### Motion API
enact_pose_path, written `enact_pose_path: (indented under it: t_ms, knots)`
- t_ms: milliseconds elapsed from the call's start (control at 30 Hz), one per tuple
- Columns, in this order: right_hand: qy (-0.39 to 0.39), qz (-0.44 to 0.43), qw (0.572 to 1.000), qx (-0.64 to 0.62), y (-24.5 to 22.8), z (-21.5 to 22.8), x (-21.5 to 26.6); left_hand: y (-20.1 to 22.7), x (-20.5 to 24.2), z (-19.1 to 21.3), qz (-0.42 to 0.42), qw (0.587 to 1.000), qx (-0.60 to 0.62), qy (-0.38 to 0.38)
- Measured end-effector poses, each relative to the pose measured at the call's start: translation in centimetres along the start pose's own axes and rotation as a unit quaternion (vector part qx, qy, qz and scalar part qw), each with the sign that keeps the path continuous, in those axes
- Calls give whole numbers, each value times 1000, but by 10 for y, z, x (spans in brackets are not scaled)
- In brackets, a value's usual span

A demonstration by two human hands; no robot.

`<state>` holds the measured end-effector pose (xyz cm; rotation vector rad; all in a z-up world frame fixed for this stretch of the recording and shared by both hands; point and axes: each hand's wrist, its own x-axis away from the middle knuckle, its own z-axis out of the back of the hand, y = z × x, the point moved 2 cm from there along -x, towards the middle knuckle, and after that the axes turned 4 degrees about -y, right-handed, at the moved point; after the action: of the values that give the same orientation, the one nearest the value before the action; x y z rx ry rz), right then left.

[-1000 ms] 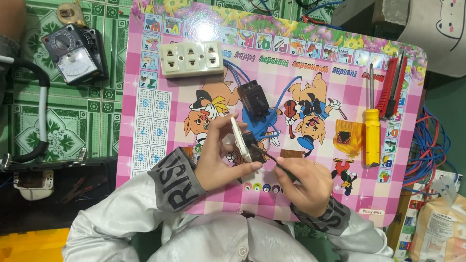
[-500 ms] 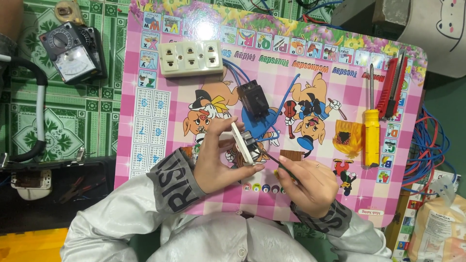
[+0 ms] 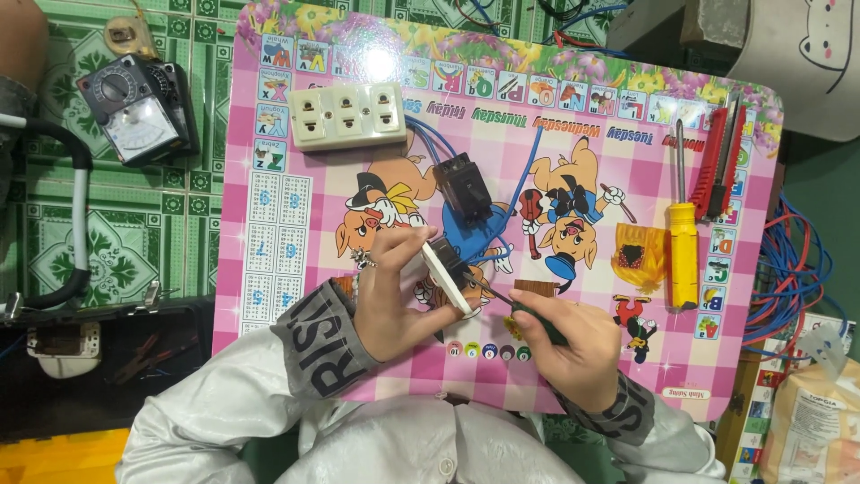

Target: The person uses a screwdriver to connect wires to electrical outlets. They tighten screws on the terminals of a white outlet and a black switch, handling blue and black wires throughout the process.

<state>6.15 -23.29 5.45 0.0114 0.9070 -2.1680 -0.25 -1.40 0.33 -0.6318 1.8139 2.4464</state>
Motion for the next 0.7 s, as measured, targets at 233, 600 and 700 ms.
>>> enact_pose_path:
  t_ms: [233,600,700]
  knots:
    - [2,4,1000,10,2,-4,4,3,-1,0,-35,998,-46,15]
    - [-33,104,990,86,12,-19,15,-2,8,-5,-82,986,-134,46]
    - [-57,59,996,29,15,-23,16,1,6,-7,-86,985,-138,52]
